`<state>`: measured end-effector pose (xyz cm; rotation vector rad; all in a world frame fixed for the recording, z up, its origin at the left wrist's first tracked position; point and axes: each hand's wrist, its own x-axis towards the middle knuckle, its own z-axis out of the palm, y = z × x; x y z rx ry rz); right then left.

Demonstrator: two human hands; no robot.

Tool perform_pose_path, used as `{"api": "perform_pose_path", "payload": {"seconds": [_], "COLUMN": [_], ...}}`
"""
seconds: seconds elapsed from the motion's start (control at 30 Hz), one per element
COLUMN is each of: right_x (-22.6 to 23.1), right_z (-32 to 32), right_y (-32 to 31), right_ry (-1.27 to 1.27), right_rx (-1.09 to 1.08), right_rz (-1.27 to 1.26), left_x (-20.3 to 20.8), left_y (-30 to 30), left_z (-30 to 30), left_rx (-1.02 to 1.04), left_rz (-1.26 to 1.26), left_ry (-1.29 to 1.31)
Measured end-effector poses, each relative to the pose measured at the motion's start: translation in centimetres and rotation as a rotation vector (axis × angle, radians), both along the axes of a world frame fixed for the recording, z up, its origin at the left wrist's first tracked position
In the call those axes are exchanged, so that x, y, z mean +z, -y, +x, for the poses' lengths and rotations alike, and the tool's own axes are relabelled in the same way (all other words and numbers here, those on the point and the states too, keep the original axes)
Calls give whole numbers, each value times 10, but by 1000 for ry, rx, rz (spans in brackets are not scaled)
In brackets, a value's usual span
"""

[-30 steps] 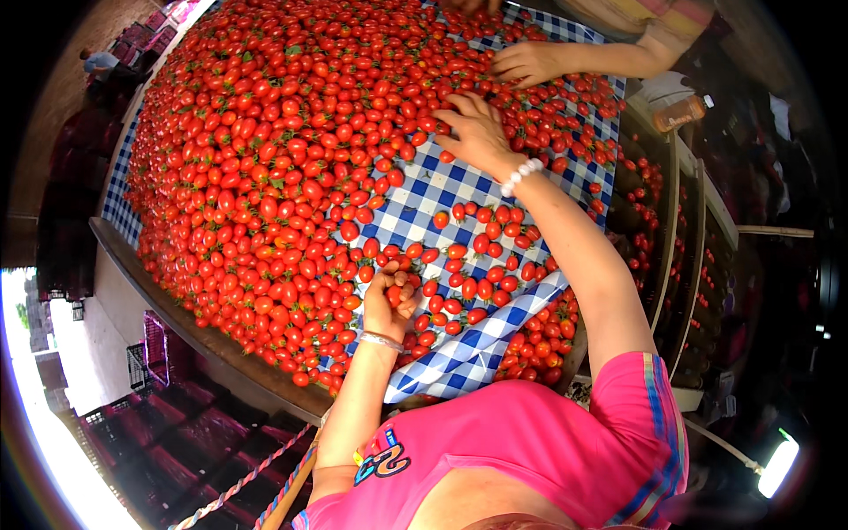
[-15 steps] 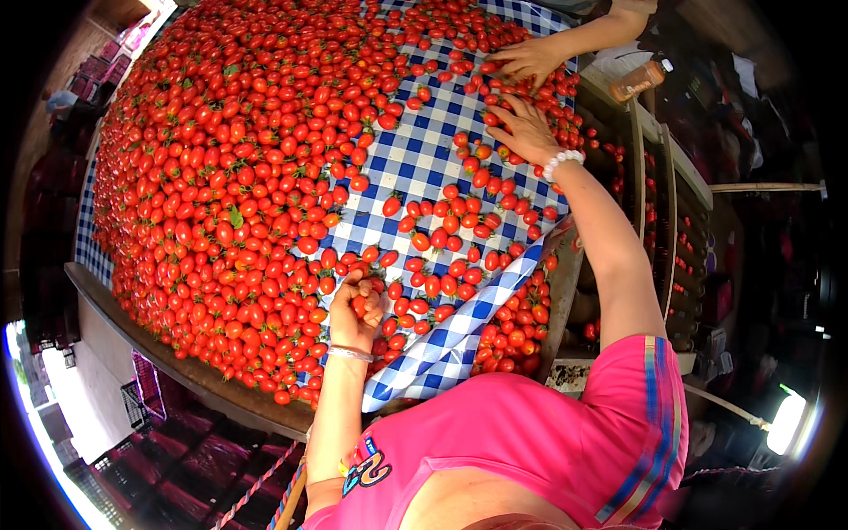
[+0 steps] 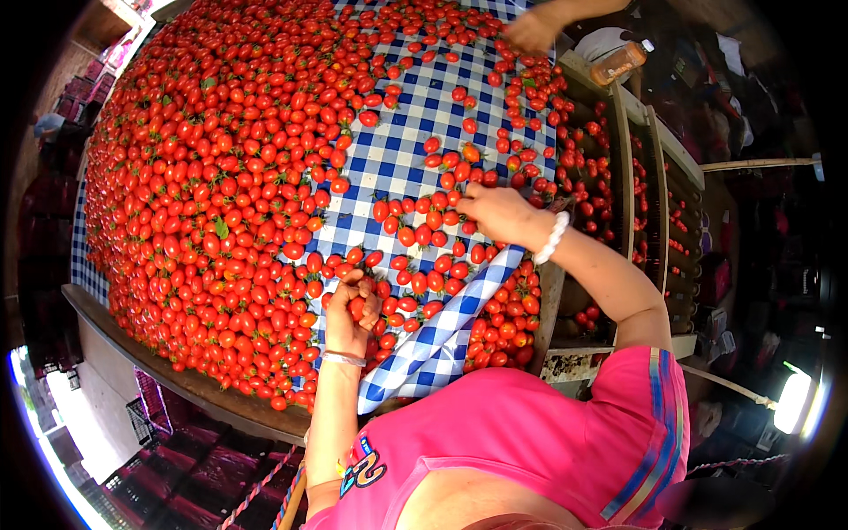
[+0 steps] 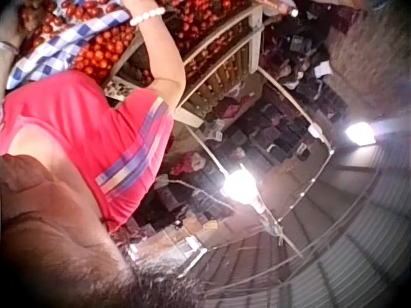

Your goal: The person sorts tomatoes on a table, picking them from a large pile and placing them into partitioned sections or onto a conveyor while another person assists.

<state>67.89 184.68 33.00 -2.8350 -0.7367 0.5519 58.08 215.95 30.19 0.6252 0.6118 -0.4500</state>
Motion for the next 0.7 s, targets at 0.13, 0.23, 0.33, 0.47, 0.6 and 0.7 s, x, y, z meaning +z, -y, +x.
{"api": "perform_pose_path", "payload": {"seconds": [0.13,0.23,0.33,0.47,0.6,0.7], "right_x": [7,38,10,-5,-9,-16], "right_z": [1,-19,-13,5,18,33], "right_y": [-19,-61,-77,-51,6,75], "right_ry": [-21,-170,-83,173,207,162], "right_rx": [-11,185,291,290,146,47], "right_rz": [212,632,775,338,211,205], "left_x": [1,32,15,16,9,3], "left_y": [6,29,20,12,11,10], "left_z": [-5,-4,-6,-5,-7,-8], "left_rx": [-255,-226,-212,-112,-107,-126], "left_rz": [95,108,2,-106,-68,-71], "left_ry": [100,23,140,99,-14,-17]}}
